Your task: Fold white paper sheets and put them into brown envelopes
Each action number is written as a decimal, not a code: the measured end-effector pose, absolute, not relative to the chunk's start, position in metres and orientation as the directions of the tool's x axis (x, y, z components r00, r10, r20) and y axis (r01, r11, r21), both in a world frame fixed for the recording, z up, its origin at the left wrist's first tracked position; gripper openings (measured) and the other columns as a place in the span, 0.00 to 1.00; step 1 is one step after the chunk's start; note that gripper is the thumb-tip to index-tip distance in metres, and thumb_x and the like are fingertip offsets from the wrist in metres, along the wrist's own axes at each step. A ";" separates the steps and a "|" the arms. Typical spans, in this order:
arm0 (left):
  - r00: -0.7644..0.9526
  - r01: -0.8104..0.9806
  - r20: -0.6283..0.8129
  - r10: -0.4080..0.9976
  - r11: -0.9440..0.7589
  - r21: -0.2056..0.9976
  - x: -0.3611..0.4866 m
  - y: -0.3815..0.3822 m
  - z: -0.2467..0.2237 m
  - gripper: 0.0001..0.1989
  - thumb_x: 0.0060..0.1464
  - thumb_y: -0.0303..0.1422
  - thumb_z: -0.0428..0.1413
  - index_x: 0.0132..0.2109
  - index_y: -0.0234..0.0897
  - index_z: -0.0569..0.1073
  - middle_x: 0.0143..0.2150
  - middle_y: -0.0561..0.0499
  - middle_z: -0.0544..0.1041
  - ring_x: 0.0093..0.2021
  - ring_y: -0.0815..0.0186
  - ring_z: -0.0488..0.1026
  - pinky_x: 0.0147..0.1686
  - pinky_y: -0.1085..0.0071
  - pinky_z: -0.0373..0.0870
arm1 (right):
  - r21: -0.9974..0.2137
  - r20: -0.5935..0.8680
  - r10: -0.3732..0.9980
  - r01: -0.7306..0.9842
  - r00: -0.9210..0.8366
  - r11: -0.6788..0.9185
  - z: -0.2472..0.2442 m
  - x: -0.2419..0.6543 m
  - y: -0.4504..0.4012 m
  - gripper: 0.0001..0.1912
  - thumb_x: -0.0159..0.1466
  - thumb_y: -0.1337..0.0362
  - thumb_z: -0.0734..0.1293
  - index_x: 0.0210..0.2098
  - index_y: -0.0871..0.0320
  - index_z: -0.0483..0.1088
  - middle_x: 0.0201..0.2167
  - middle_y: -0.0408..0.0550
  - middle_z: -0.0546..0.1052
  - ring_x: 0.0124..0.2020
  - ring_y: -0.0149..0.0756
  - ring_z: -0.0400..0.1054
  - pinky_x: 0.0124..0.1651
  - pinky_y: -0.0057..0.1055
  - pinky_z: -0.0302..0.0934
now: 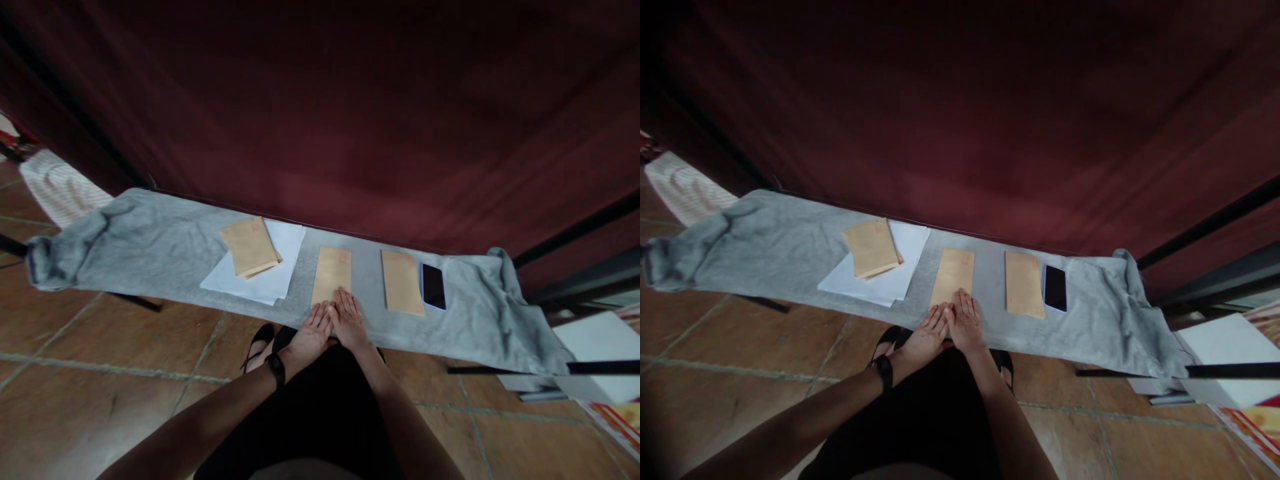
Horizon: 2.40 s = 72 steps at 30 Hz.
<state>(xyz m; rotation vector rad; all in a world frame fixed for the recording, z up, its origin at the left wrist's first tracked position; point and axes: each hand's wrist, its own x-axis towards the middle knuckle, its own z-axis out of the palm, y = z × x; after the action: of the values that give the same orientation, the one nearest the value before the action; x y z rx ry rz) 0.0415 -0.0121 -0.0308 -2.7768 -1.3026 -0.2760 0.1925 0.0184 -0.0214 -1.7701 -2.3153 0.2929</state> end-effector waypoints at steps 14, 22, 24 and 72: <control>0.592 0.796 0.218 0.776 -0.606 -0.003 0.041 -0.014 -0.028 0.34 0.63 0.42 0.52 0.70 0.28 0.54 0.72 0.35 0.53 0.72 0.50 0.49 0.69 0.51 0.49 | -0.221 0.042 0.966 0.940 -0.256 0.259 -0.023 0.196 0.092 0.32 0.74 0.55 0.47 0.71 0.68 0.45 0.72 0.57 0.47 0.73 0.43 0.40 0.72 0.44 0.36; 0.601 0.787 0.245 0.761 -0.617 -0.012 0.039 -0.011 -0.035 0.32 0.64 0.41 0.51 0.69 0.30 0.57 0.71 0.37 0.56 0.72 0.51 0.50 0.68 0.52 0.51 | -0.236 0.049 0.977 0.949 -0.206 0.212 -0.021 0.196 0.119 0.33 0.74 0.53 0.48 0.72 0.66 0.44 0.73 0.55 0.45 0.73 0.43 0.41 0.71 0.43 0.36; 0.599 0.786 0.250 0.761 -0.618 -0.007 0.038 -0.011 -0.034 0.32 0.64 0.41 0.51 0.69 0.30 0.56 0.71 0.38 0.56 0.72 0.51 0.51 0.69 0.52 0.51 | -0.236 0.033 0.980 0.951 -0.195 0.198 -0.020 0.197 0.125 0.33 0.74 0.53 0.48 0.72 0.65 0.44 0.73 0.53 0.45 0.73 0.42 0.40 0.72 0.42 0.36; 0.565 0.779 0.299 0.769 -0.617 0.115 0.040 0.000 -0.005 0.22 0.65 0.30 0.44 0.63 0.34 0.68 0.63 0.43 0.71 0.63 0.57 0.67 0.63 0.56 0.62 | -0.348 0.185 0.899 0.829 -0.397 0.438 -0.015 0.225 -0.010 0.27 0.74 0.56 0.52 0.69 0.58 0.54 0.69 0.49 0.58 0.70 0.37 0.51 0.72 0.44 0.44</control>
<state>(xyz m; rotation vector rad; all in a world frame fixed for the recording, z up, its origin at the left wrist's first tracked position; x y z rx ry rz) 0.0398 0.0000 -0.0050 -2.7522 -1.3607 -0.5031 0.2254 -0.0104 -0.0146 -1.4761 -2.3518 0.2836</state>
